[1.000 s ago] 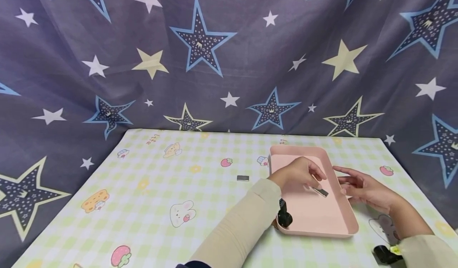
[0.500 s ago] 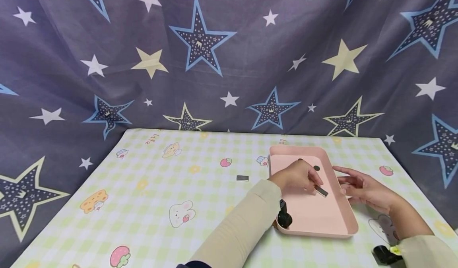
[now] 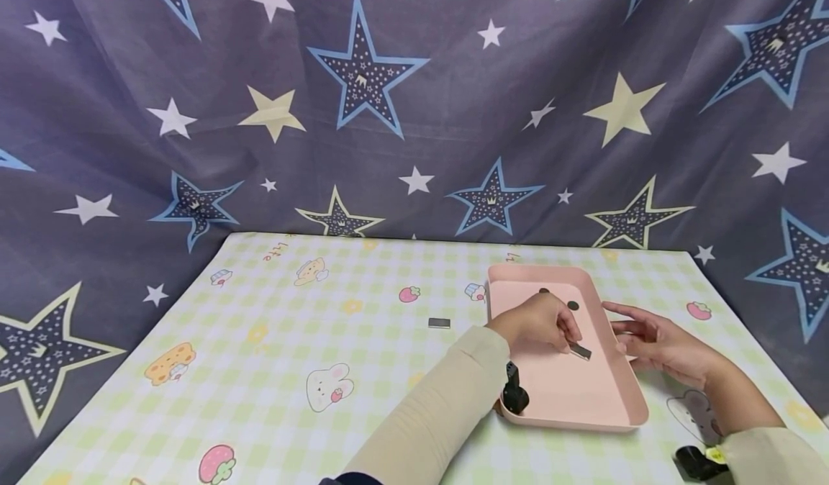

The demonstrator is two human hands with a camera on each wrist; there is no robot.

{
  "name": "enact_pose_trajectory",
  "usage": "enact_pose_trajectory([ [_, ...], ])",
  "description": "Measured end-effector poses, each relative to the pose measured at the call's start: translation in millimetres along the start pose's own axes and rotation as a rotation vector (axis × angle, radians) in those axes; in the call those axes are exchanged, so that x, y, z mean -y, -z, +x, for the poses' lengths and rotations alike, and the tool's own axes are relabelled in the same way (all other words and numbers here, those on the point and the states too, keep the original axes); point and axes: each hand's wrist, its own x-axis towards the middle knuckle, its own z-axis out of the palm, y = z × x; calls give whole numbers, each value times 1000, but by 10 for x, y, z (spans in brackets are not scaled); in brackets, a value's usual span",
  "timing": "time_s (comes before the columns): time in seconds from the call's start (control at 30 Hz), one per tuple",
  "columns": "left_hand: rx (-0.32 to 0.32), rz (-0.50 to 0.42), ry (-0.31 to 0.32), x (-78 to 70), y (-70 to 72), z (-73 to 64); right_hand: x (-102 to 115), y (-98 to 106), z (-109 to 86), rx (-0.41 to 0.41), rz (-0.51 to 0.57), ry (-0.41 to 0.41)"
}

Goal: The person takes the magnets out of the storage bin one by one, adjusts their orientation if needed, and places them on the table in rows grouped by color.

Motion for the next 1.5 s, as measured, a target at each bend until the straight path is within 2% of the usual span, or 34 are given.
enact_pose_trajectory([
  [0.23,21,35,21,-20,-2,2,-6,4,0,-3,2,-2],
  [0.4,56,166,15,-56,6,3,-1,7,0,-11,-3,-14],
  [0.53,75,207,19,-71,6,8,1,8,0,-4,4,-9],
  [0.77,93,149,17,-62,2,13,1,4,-4,-3,5,-9],
  [0.93,122,108,-6,-55,-1,10,-3,5,-5,0,7,-3],
  [1.17,130,115,-24,-36,0,10,-2,5,-6,12,13,3],
  [1.3,131,63,-35,-15,15,3,-1,3,-7,14,11,6],
  [1.5,114,-47,-8,-7,52,-18,-1,0,-7,17,8,8],
])
